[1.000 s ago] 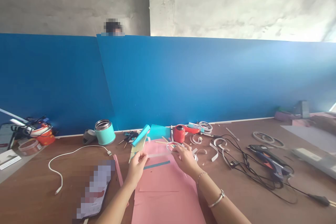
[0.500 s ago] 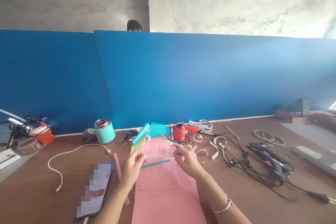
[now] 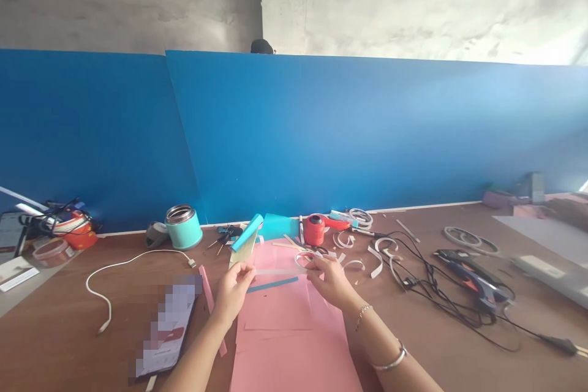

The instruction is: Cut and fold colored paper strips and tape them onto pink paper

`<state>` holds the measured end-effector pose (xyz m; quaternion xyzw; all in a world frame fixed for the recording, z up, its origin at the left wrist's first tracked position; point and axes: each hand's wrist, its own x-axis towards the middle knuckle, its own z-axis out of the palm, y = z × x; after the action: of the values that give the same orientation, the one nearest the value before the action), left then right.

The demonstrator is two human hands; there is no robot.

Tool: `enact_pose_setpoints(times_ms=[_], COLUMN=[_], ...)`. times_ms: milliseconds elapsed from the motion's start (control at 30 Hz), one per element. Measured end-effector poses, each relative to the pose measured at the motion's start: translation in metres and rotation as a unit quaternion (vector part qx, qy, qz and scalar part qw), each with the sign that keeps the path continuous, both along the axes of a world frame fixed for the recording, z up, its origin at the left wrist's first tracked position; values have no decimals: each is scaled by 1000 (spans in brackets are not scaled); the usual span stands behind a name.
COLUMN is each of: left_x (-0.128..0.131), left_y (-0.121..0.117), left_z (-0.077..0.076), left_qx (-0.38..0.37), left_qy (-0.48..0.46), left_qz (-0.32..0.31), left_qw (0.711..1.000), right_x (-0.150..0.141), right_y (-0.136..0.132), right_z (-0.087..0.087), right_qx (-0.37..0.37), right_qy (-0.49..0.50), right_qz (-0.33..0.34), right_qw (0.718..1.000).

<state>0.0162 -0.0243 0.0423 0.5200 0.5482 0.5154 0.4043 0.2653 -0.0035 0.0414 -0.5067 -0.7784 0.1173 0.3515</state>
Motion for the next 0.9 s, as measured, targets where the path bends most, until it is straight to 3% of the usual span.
enact_pose_setpoints(times_ms=[300,533,700,900], left_x=[2,1,5,18], left_y=[3,5,0,-11], left_z=[-7,-13,-8,1], left_qx=[46,58,83,113], left_qy=[24,45,62,84], left_qz=[7,9,20,54], left_qw=[999,997,994,989], right_x=[-3,-4,-5,-9], right_y=[1,1,-1,0], right_z=[-1,3,9,6], right_qx=[-12,-42,-74,-138], right_qy=[39,66,123,241], right_qz=[-38,-25,-39,-79], right_qw=[998,997,989,957])
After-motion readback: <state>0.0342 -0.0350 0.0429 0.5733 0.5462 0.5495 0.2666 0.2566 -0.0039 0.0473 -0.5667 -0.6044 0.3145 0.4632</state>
